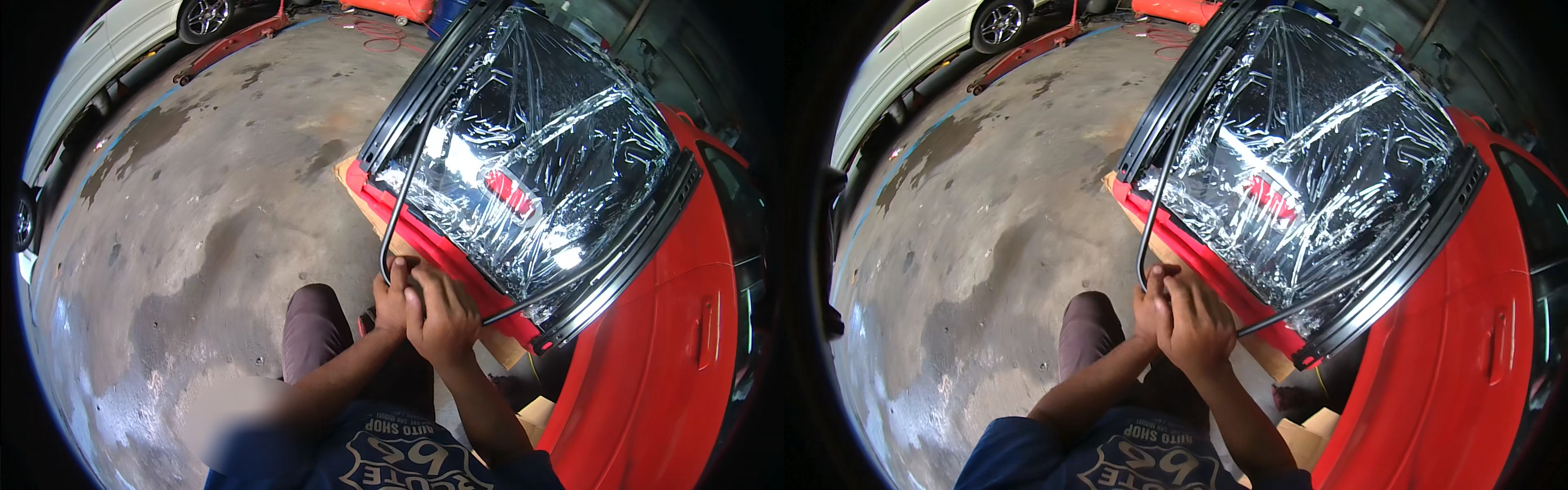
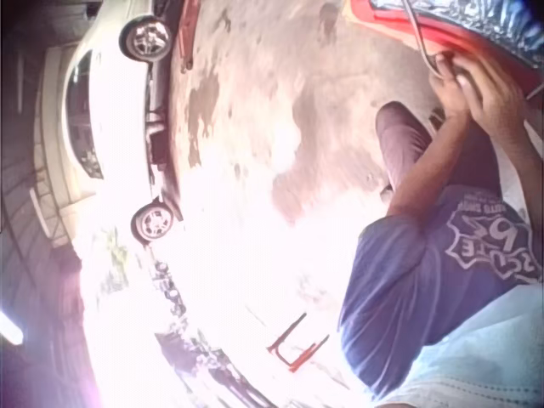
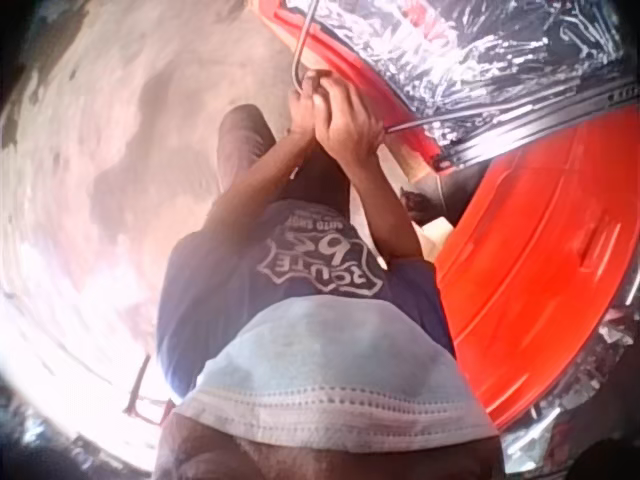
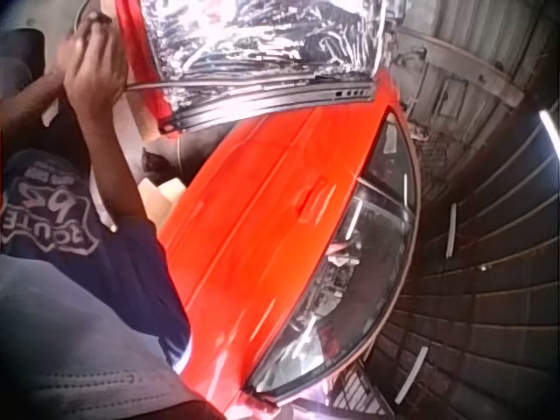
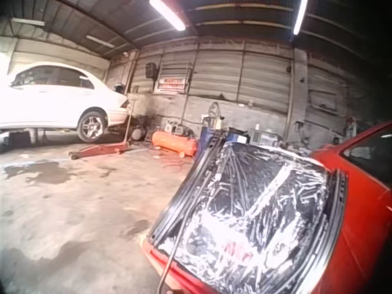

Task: The person bends a black rubber weatherstrip using a rubber mallet and then fits it into the channel of a car window frame resting on a red car hood. The person repeatedly hammers and presses the strip to shape and seat it along the frame edges.

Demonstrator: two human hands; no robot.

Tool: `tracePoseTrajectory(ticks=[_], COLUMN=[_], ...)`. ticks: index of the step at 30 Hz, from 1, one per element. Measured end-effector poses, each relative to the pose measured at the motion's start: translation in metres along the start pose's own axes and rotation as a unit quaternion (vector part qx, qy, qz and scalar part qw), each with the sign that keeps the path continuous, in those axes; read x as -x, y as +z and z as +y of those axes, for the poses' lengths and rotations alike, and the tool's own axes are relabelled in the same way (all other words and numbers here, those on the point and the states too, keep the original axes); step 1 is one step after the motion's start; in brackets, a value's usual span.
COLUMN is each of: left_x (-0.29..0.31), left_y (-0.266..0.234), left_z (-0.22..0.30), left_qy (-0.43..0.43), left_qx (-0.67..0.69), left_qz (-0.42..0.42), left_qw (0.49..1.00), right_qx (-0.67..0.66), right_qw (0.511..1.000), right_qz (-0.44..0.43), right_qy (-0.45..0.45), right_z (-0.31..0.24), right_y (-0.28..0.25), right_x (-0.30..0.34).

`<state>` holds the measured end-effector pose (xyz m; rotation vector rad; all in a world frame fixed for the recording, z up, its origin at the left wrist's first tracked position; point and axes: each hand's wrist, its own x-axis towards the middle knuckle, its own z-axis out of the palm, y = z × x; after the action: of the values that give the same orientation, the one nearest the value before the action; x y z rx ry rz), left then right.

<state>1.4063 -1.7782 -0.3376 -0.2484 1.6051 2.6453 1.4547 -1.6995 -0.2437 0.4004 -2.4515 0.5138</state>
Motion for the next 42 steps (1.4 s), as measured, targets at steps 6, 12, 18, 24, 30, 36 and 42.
tracePoseTrajectory(ticks=[6,12,18,24,30,36,42], left_x=[-0.002,-0.01,-0.054,-0.106,-0.116,-0.123,-0.128], left_y=[-0.012,-0.046,-0.07,-0.044,-0.036,-0.047,-0.052], left_z=[0.01,0.036,0.056,0.088,0.096,0.112,0.121], left_qy=[0.027,-0.038,0.035,0.062,0.098,0.069,0.044], left_qx=[-0.079,-0.049,-0.006,0.002,0.015,0.016,0.008], left_qz=[-0.068,-0.164,-0.021,0.018,0.049,-0.067,-0.119], left_qw=[0.994,0.984,0.999,0.998,0.994,0.995,0.992], right_qx=[0.032,-0.016,0.114,0.171,0.197,0.202,0.174], right_qw=[0.999,0.997,0.972,0.955,0.951,0.954,0.949], right_qz=[0.003,-0.039,-0.156,-0.207,-0.217,-0.208,-0.24], right_qy=[0.044,0.068,0.133,0.125,0.098,0.077,0.104], right_z=[0.001,-0.014,-0.021,-0.015,-0.013,-0.013,-0.015], right_y=[0.011,0.0,0.017,0.028,0.03,0.028,0.025], right_x=[0.006,-0.004,-0.02,-0.024,-0.018,-0.019,-0.021])
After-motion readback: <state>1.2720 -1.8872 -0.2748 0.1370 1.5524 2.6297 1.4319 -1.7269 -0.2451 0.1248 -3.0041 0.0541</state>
